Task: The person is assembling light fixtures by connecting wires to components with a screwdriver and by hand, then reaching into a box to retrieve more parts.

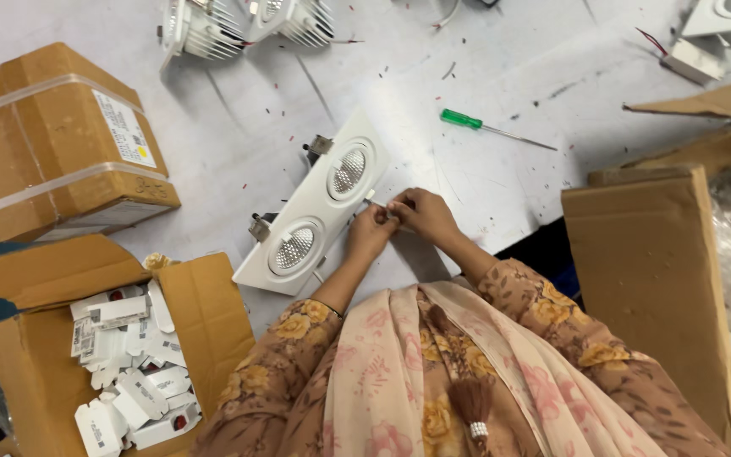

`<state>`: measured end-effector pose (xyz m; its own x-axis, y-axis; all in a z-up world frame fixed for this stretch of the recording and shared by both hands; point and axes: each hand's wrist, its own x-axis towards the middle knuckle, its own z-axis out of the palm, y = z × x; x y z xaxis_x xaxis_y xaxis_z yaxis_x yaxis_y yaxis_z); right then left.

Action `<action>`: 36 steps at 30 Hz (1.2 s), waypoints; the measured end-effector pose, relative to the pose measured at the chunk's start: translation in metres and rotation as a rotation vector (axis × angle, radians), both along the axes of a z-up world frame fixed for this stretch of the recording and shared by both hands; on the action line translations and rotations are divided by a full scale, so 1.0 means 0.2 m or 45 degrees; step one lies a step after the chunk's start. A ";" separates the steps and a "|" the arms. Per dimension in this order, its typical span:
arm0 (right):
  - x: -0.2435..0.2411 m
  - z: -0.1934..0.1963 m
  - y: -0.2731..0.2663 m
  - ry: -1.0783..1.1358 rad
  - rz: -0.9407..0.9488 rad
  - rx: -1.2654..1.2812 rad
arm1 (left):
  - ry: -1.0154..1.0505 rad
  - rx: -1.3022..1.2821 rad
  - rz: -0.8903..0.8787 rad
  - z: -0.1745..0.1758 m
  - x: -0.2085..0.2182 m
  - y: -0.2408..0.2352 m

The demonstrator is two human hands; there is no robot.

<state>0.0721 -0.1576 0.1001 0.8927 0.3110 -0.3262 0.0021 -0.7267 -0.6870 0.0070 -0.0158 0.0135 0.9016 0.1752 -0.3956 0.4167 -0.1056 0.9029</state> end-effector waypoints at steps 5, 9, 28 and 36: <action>-0.05 0.21 -0.09 -0.771 0.121 -0.049 | -0.003 -0.976 0.349 -0.22 -0.04 -0.10; -0.15 0.35 -0.30 -0.491 -0.097 0.119 | -0.283 -1.151 0.361 -0.18 -0.14 -0.06; -1.19 1.24 -1.81 -0.906 -1.145 -0.461 | -0.057 0.223 -0.972 0.68 -0.22 -0.15; -1.03 0.98 -2.80 -0.105 -0.855 -1.110 | -0.171 0.448 -1.019 0.55 -0.37 -0.22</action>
<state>-0.1331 -0.7169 0.2962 0.8230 -0.5532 -0.1292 -0.5524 -0.8323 0.0456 -0.0675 -0.0602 0.1228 0.8410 -0.4366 -0.3196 -0.0085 -0.6013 0.7990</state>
